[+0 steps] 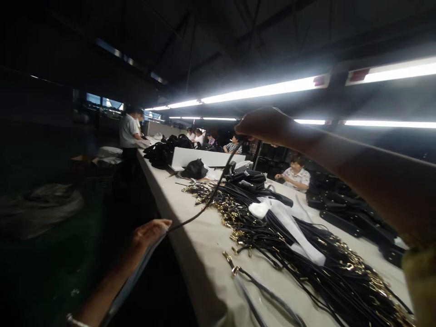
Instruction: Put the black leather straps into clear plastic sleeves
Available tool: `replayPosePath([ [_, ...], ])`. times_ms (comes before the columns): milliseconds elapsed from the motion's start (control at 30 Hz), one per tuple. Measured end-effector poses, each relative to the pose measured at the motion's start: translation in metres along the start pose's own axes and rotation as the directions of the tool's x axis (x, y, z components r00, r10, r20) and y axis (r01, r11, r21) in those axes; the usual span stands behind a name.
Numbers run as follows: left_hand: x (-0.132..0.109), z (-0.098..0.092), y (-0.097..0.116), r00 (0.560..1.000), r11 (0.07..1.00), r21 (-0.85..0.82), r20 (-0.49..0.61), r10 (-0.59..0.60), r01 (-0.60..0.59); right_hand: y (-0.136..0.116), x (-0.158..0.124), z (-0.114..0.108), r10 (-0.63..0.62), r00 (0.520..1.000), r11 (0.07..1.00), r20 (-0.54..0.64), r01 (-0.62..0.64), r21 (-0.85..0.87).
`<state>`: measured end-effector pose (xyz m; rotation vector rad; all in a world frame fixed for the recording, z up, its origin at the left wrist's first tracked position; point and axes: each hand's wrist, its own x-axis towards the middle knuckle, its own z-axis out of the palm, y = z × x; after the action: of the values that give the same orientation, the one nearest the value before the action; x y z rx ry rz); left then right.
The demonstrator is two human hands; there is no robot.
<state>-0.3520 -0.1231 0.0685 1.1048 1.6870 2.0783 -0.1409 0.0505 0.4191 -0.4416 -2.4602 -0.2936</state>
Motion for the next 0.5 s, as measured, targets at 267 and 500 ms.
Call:
replayPosePath([
  [267, 0.08, 0.061, 0.065, 0.958, 0.968, -0.18, 0.192, 0.211, -0.177, -0.028, 0.019, -0.013, -0.107, 0.991, 0.975, -0.077, 0.09, -0.202],
  [500, 0.1, 0.116, 0.132, 0.907, 0.89, -0.331, 0.173, 0.385, -0.314, -0.031, -0.001, -0.011, -0.191, 0.981, 0.949, 0.033, 0.193, -0.249],
])
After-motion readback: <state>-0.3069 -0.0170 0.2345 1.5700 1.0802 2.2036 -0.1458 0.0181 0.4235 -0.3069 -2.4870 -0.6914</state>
